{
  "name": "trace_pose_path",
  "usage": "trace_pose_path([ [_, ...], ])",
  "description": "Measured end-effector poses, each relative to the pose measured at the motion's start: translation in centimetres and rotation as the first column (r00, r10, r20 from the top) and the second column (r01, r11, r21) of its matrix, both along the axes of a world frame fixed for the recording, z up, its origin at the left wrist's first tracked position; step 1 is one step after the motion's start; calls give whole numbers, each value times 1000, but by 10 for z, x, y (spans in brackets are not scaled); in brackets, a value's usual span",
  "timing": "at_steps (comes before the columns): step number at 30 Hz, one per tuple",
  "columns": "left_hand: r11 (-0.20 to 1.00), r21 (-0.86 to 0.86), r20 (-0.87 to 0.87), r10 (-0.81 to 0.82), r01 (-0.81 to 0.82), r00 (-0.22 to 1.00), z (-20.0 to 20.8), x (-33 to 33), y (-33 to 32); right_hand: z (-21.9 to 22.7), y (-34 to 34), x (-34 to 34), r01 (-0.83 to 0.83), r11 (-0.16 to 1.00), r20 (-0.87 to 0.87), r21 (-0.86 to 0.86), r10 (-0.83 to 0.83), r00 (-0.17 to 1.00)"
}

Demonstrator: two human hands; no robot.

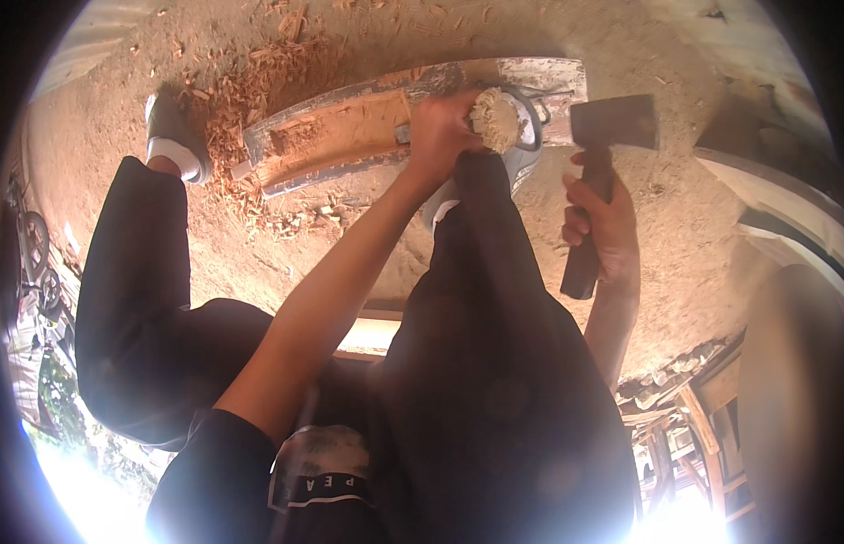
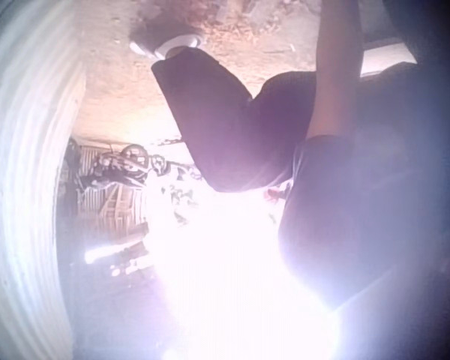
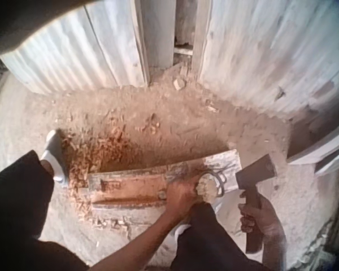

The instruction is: The person sits on the ground and uses a small axe to carve a piece of wood placed between their feet. They repeatedly strike the wood to remove shavings and shape it.

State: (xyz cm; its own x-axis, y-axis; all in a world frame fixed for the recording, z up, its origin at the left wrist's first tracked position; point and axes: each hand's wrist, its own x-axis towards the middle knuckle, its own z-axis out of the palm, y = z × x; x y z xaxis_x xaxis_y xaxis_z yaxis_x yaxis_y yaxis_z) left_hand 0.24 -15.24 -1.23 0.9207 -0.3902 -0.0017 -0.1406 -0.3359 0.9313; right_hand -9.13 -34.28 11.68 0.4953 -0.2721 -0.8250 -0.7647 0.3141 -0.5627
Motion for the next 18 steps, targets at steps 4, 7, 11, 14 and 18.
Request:
trace_pose_path([
  [4, 994, 95, 4, -50, 49, 999, -2, -4, 2, 17, 10, 1, -59, 997, 57, 57, 56, 997],
  [7, 996, 80, 11, -43, 42, 999, -3, -5, 3, 34, 17, 5, 43, 998, 149, 52, -51, 988],
  [11, 997, 63, 13, -38, 37, 999, -2, 1, 1, 7, 9, -7, -19, 993, 49, -117, 25, 998],
  [14, 999, 30, 1, -20, 19, 1000, 3, 0, 3, 8, 14, -7, -124, 974, -52, -188, 117, 992],
  [18, 999, 36, 33, -4, 3, 999, 3, 2, 4, 29, 20, -5, -176, 951, -5, -252, 181, 983],
])
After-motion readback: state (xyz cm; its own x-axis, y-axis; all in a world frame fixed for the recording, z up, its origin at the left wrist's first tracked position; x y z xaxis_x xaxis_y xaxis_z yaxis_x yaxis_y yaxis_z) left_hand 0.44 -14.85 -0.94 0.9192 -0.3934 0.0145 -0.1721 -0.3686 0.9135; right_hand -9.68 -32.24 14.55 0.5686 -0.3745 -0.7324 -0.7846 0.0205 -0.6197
